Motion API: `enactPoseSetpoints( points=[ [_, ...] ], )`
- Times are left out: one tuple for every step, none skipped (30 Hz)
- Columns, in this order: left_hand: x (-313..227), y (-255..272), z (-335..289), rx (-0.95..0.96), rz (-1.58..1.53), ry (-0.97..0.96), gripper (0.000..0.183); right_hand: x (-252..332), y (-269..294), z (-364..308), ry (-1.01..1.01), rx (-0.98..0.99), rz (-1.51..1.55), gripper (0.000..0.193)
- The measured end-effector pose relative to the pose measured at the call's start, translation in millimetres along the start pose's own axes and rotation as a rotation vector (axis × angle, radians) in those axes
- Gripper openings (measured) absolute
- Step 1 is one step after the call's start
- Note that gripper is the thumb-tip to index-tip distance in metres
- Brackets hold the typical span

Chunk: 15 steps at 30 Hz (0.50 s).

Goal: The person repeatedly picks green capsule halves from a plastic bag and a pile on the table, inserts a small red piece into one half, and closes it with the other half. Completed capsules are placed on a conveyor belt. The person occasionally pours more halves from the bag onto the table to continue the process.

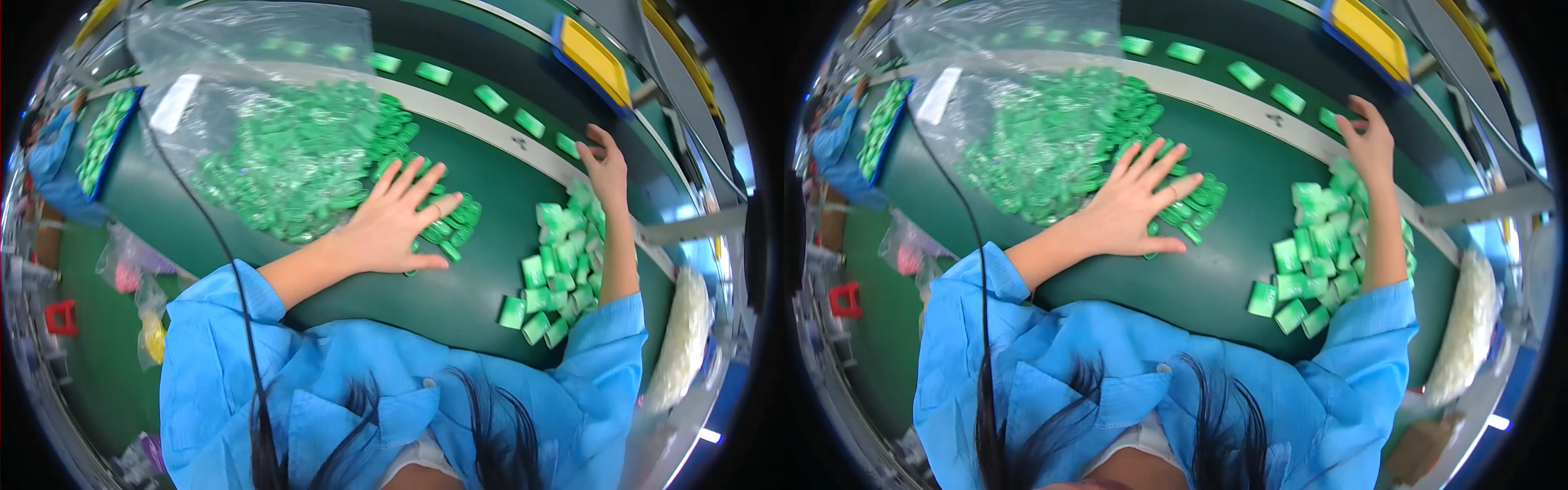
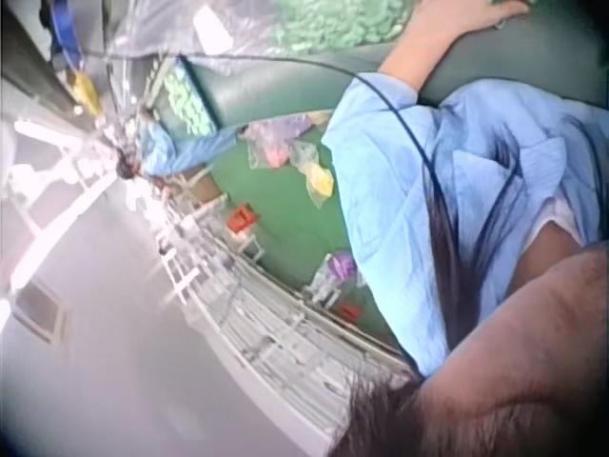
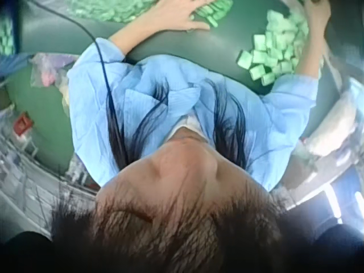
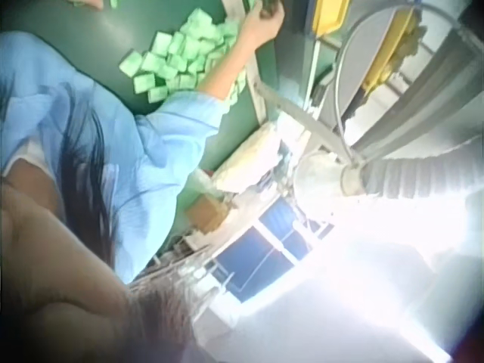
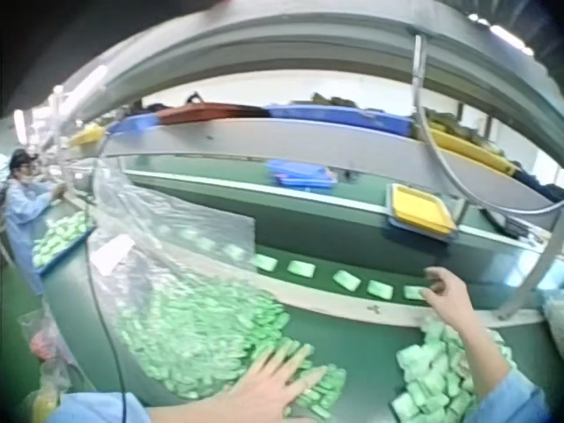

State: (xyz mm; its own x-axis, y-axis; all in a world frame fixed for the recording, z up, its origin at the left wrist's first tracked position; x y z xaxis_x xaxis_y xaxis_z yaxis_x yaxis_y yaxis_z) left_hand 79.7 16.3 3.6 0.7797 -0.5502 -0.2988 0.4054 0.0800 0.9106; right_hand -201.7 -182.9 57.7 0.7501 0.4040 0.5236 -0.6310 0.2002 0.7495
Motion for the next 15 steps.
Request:
enactPoseSetpoints(
  points=[
    [-1,-4,9,-0.006,-0.013,0.003,0.081,15,9,-17,0.011,0.095,0.125,0.034],
    [-2,-8,15,0.001,-0.006,0.003,0.08,32,12,-40,0.049,0.164,0.257,0.028],
    [-1,-11,18,0.006,0.008,0.022,0.078,74,17,-66,0.104,0.296,0.226,0.026],
    [-2,-14,25,0.009,0.013,0.016,0.077,80,23,-98,0.063,0.407,0.174,0.029],
    [-3,-17,33,0.005,0.009,0.001,0.075,92,26,-126,0.217,0.466,0.18,0.035],
    [-5,-21,43,0.001,-0.004,-0.027,0.075,103,29,-153,0.361,0.522,0.176,0.041],
    [-7,-25,51,-0.001,0.0,-0.038,0.074,109,28,-174,0.407,0.564,0.128,0.045],
    [-7,-26,54,-0.004,0.013,-0.029,0.074,113,23,-190,0.469,0.614,0.091,0.05],
    [-7,-25,57,-0.049,-0.008,-0.031,0.069,116,20,-201,0.514,0.634,0.051,0.052],
    [-7,-23,59,-0.067,-0.039,-0.029,0.067,115,14,-212,0.56,0.649,0.019,0.055],
    [-5,-21,60,-0.086,-0.069,-0.024,0.064,111,7,-219,0.571,0.61,0.004,0.052],
    [-6,-18,64,-0.102,-0.102,-0.032,0.062,105,3,-219,0.549,0.548,-0.013,0.051],
    [-5,-7,64,-0.179,-0.029,-0.041,0.05,100,-1,-218,0.529,0.489,-0.027,0.049],
    [2,2,63,-0.187,-0.03,0.0,0.048,97,-3,-213,0.51,0.43,-0.041,0.048],
    [12,14,62,-0.195,-0.029,0.04,0.045,98,-8,-206,0.482,0.413,-0.039,0.041]
  ],
)
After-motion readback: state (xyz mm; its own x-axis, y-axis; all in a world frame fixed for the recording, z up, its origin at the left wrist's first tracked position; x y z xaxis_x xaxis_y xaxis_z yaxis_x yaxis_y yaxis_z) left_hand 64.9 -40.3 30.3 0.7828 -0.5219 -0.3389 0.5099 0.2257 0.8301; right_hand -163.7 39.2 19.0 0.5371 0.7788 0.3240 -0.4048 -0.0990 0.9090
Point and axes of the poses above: each hand's wrist, its own z-axis towards the middle knuckle, its own y-axis out of the back of the hand, x = y × z, the point moved 5 cm from there along z, towards the middle knuckle, and after that the axes turned 1 degree about z, right-handed, at the moved point
